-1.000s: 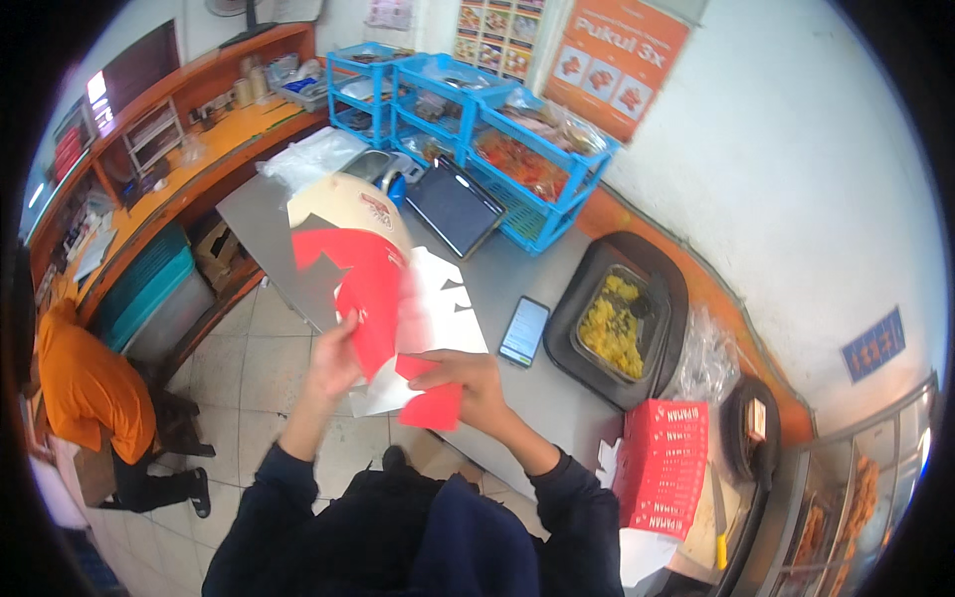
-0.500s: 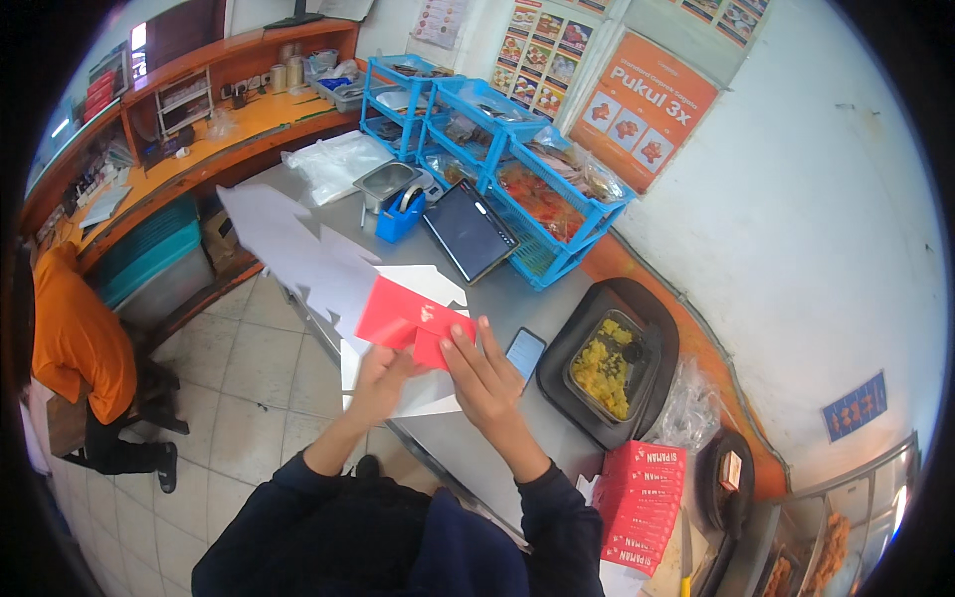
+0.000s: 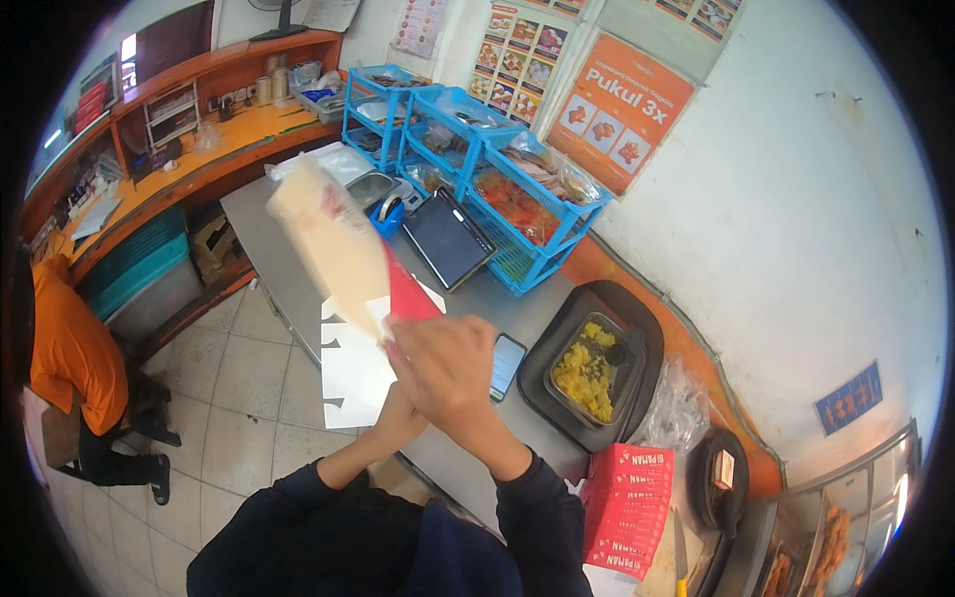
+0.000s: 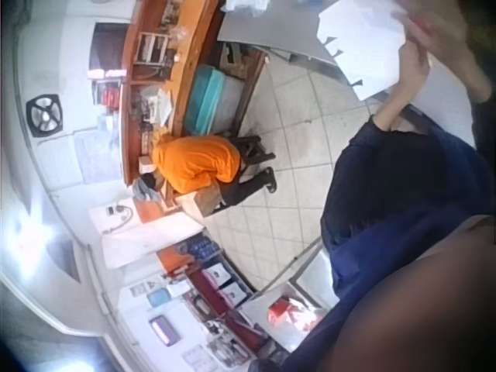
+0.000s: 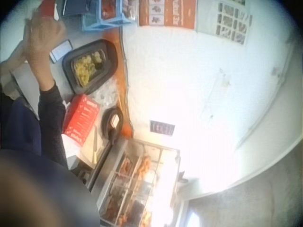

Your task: The person assembles several cardboard food boxes by hand, folding the flaps and sides into place before stacking them on a metal counter.

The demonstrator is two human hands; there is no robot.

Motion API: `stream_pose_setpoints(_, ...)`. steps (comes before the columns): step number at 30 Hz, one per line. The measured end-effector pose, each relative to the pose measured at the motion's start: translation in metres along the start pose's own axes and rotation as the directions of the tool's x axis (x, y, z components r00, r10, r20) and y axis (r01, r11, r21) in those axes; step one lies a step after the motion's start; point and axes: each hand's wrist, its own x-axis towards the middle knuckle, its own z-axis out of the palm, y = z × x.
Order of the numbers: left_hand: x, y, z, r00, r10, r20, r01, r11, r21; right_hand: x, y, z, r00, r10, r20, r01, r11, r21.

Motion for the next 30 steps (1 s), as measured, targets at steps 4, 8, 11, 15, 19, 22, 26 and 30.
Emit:
stream_pose_setpoints(4,0.001,-0.021,0.003,0.985,-0.14,-0.105,0.124,0.981,-0.148,-0.003,0.006,-0.014,0.953,-0.259,0.156,0.273,0.959,-0.075)
stream_pose_setpoints(8,-0.015,-0.016,-0.029,0.957,-0.221,-0.19,0.175,0.957,-0.23,-0.029,0.022,-0.014,0.949,-0.303,0.085,0.309,0.948,-0.069)
stream_pose_setpoints(11,-0.021,-0.011,-0.038,0.96,-0.217,-0.174,0.166,0.949,-0.269,-0.04,0.016,-0.013,0.962,-0.26,0.08,0.264,0.963,-0.045)
stream_pose_setpoints(15,-0.025,-0.001,-0.042,0.97,-0.195,-0.148,0.146,0.946,-0.288,-0.048,0.015,0.002,0.98,-0.197,0.034,0.199,0.978,-0.055)
stream_pose_setpoints(19,-0.023,0.025,-0.054,0.986,-0.121,-0.116,0.092,0.969,-0.229,-0.041,0.032,-0.016,0.955,-0.231,0.186,0.258,0.956,-0.141)
stream_pose_setpoints(22,-0.013,0.043,-0.066,0.999,-0.005,-0.034,0.0,0.991,-0.135,-0.022,0.033,-0.023,0.953,-0.191,0.235,0.216,0.973,-0.084)
stream_pose_setpoints(26,0.014,0.079,-0.087,0.951,0.165,0.262,-0.211,0.965,0.157,-0.01,0.036,-0.043,0.786,0.157,0.597,-0.32,0.931,0.176)
stream_pose_setpoints(30,0.022,0.047,-0.092,0.833,0.178,0.524,-0.455,0.76,0.464,-0.017,0.049,-0.045,0.684,0.31,0.66,-0.554,0.81,0.193)
